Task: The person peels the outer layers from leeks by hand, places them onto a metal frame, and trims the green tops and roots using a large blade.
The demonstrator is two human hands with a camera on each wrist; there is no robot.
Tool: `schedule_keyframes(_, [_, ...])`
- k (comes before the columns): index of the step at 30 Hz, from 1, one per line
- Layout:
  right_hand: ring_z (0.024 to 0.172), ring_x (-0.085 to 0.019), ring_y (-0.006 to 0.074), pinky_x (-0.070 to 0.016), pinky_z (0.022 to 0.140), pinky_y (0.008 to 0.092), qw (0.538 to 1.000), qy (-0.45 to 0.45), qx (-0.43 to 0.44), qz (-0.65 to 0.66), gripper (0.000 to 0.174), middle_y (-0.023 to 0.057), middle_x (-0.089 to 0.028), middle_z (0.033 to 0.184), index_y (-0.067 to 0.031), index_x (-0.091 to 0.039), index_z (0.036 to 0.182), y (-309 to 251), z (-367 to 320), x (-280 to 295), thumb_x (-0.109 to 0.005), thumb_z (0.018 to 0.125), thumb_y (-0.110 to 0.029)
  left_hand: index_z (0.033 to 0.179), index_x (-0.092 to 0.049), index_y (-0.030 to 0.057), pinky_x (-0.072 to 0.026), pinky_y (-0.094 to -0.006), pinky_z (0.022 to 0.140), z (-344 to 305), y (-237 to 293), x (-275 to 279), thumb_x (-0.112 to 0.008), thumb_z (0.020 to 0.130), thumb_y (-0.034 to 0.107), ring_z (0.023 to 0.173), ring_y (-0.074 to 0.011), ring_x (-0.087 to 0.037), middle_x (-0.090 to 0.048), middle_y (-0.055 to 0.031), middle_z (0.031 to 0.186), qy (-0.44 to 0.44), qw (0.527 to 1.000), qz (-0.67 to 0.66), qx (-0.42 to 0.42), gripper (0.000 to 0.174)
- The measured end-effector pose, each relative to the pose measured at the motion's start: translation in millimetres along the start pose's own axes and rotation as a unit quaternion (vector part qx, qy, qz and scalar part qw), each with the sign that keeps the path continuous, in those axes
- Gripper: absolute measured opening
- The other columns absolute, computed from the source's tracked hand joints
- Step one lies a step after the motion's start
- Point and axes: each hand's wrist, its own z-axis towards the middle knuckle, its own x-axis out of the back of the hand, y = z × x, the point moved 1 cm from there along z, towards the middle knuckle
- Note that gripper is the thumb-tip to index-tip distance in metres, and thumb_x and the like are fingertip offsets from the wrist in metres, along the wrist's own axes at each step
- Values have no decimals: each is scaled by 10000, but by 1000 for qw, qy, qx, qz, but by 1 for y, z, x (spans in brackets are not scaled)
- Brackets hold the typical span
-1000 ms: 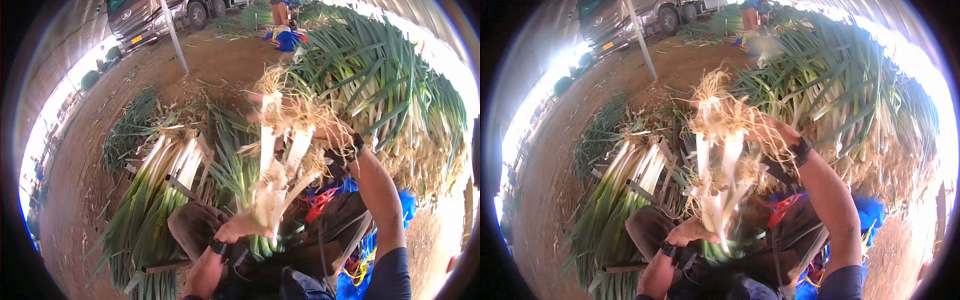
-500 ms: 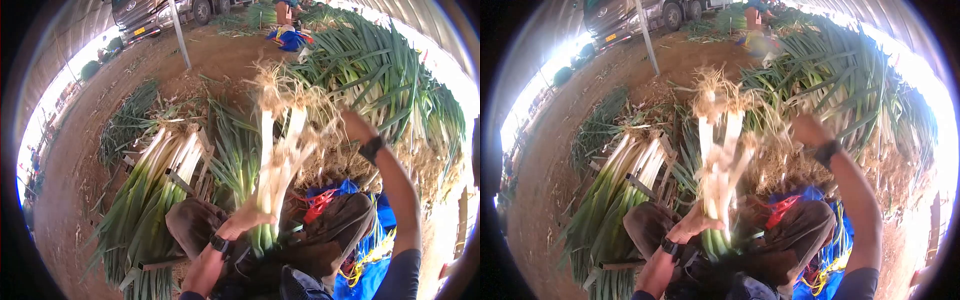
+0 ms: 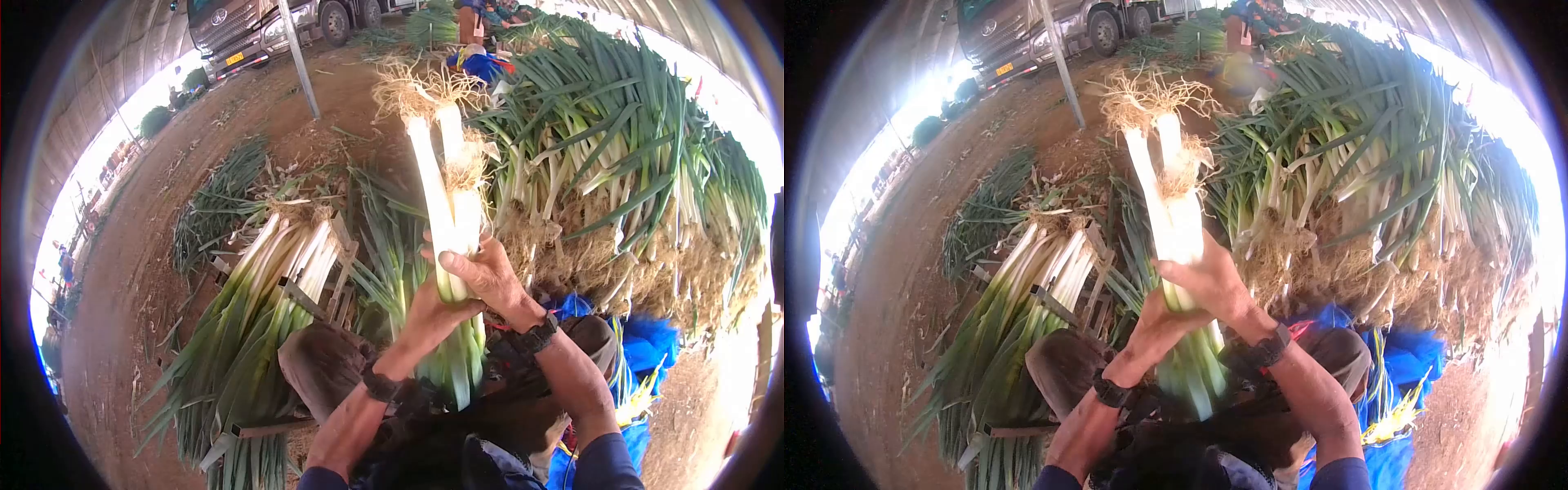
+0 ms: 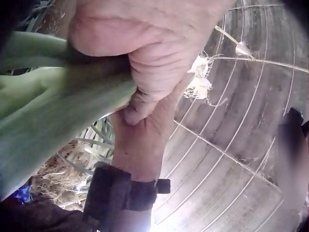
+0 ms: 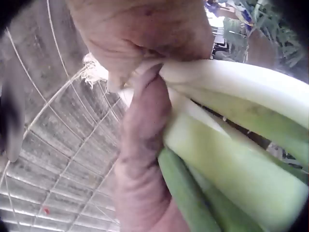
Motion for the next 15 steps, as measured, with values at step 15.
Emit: schedule_keyframes(15, [780,-622,241,-524,763,374,950,189,51,-243,388,203,-660,888,39,-545,1150,-1,-10,1,-647,949,-276,1235,-569,-24,-529,-312,797,-3,2,-2,-734,768,18,881,-159,-651,-684,-92,1021,20,993,113,34,497])
